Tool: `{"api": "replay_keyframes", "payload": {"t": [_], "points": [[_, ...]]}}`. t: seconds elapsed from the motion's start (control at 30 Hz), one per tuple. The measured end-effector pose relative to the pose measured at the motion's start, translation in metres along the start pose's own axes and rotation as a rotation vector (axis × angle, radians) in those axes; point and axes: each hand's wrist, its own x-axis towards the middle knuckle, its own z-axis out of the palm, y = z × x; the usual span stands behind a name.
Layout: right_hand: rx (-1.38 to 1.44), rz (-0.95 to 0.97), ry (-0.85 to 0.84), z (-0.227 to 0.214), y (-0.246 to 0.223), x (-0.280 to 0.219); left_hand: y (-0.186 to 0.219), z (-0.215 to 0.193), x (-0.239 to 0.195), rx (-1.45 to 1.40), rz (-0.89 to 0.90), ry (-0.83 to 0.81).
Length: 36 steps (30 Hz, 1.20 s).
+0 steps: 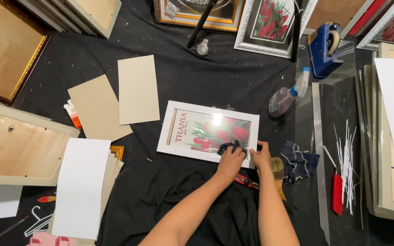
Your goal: Selecting a framed picture from a stack and cleaning the glass surface using a spray cleaner and a cloth.
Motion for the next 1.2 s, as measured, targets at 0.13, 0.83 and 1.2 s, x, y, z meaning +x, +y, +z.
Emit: {"api": "replay_keyframes", "payload": {"t": [0.13, 0.83, 1.2], "points": [[0.055, -0.001, 0.008, -0.001, -0.001, -0.005, -0.035, -0.042, -0.003, 0.064, 0.099, 0.025], [0.092, -0.004, 0.010, 0.001, 0.004, 0.002, 0.002, -0.038, 0.036, 0.000, -0.158, 0.030], [0.098, 0.016, 0.013, 0.003, 0.004, 0.002, -0.155, -0.112, 0.001, 0.189, -0.416, -0.041]]}}
